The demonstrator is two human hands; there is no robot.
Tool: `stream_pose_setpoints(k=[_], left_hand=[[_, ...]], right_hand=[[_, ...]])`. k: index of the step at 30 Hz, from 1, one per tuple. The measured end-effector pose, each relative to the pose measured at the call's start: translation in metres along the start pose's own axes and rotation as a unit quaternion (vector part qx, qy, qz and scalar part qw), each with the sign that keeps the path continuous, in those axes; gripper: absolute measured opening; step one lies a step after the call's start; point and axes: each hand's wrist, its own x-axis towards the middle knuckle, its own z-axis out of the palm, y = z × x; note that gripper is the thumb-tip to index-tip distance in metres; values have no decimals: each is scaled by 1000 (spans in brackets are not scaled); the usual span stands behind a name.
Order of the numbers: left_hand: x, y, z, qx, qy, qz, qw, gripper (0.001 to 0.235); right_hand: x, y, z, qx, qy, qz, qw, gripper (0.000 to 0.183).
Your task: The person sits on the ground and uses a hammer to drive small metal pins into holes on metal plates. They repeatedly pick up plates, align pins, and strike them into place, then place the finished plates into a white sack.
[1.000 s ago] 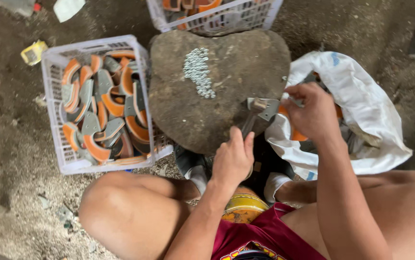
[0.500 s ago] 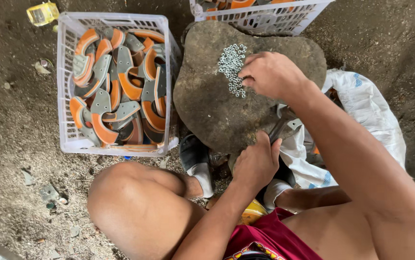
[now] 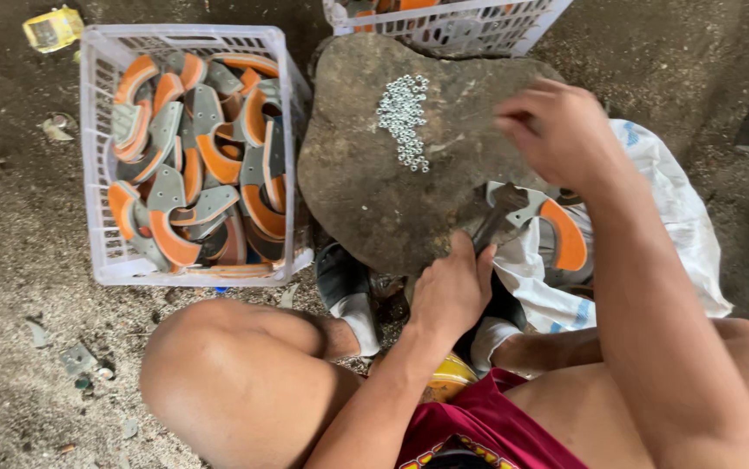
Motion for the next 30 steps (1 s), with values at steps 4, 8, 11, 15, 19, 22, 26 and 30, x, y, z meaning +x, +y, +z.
stream_pose_setpoints(k=[4,8,11,15,19,22,26,30], left_hand=[[3,-5,7,9,40,44,998,39],[3,-11,16,33,55,59,996,41],[4,-10,17,47,55,57,996,41],[3,-10,19,44,64,62,995,41],[4,-9,18,45,68,75,994,40],[3,-9,18,42,67,79,994,38],[2,-9,18,37,69,82,994,37],[2,-6,16,37,60,76,995,37]], right_hand=[[-90,-4,-5,18,34,60,997,17],[-131,-4,21,15,36,32,999,19],[-131,-1,33,10,65,26,997,17],[-132,0,35,12,74,26,997,18],[-132,3,39,30,68,45,996,19],[-131,6,40,34,57,54,996,21],[-133,8,43,51,57,60,995,22],[-133,9,43,57,54,61,995,22]])
